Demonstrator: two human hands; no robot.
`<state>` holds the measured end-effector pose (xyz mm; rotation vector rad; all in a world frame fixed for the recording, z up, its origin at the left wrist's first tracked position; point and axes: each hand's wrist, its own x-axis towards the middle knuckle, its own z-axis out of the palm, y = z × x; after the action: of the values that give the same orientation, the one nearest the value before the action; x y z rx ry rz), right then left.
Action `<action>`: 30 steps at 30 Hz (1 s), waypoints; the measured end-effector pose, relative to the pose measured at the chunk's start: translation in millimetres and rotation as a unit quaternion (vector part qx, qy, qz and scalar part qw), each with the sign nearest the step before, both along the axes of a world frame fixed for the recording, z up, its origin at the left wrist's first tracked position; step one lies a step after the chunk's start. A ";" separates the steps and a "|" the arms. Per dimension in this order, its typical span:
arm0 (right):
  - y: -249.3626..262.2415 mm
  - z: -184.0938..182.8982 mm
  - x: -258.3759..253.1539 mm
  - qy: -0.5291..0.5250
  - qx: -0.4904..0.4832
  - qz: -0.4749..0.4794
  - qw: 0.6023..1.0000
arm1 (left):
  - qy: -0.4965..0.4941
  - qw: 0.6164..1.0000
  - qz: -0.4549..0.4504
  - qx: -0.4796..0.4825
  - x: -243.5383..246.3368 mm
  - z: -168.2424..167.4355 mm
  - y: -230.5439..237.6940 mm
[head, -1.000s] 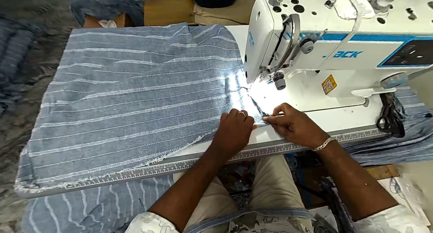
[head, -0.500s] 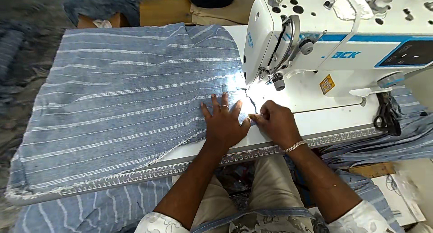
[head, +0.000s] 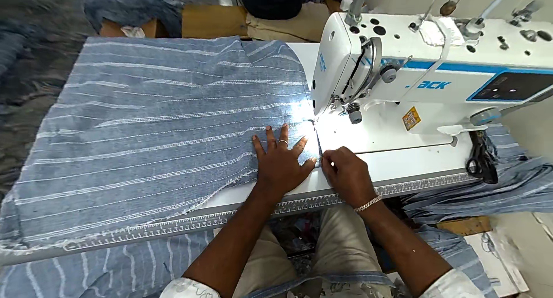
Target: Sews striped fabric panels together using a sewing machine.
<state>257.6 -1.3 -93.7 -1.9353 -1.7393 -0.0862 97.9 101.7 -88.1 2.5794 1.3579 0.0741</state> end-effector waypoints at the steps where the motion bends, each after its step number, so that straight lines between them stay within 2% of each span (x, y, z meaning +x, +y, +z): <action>1: -1.8 0.1 3.0 -0.001 0.002 0.017 1.000 | -0.001 1.000 0.001 -0.004 0.1 0.4 0.7; 8: 16.3 9.7 19.3 0.020 -0.053 0.057 0.997 | -0.002 1.000 0.007 -0.018 12.4 4.8 18.8; 15: 51.8 32.0 20.6 0.000 -0.255 0.033 0.966 | -0.004 0.999 0.033 -0.036 30.8 13.0 65.4; 19: 39.0 36.9 60.8 0.073 -0.221 0.084 0.969 | -0.005 0.998 0.041 -0.041 34.3 15.1 85.3; 20: 26.0 46.8 79.8 0.080 -0.213 0.057 0.972 | -0.007 0.998 0.041 -0.037 34.7 14.6 88.0; 22: -9.6 73.6 119.4 0.051 -0.173 -0.072 0.981 | -0.004 0.999 0.044 -0.030 35.3 13.7 90.0; 24: -42.5 87.0 153.2 -0.012 -0.137 -0.222 0.965 | 0.004 0.998 0.047 -0.028 36.2 14.1 90.0; 25: -54.3 82.7 165.2 -0.040 -0.137 -0.266 0.953 | 0.004 0.998 0.047 -0.030 37.0 14.5 90.8; 28: -73.3 45.0 176.2 -0.074 -0.230 -0.263 0.934 | -0.014 0.999 0.027 -0.038 34.7 14.6 92.3; 30: -73.8 35.1 181.3 -0.090 -0.283 -0.247 0.922 | -0.039 0.998 -0.019 -0.034 20.8 15.6 90.2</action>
<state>438.9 -75.2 -58.6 -2.8472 -1.4355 0.0722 118.6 191.9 -72.5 2.5182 1.2613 0.1180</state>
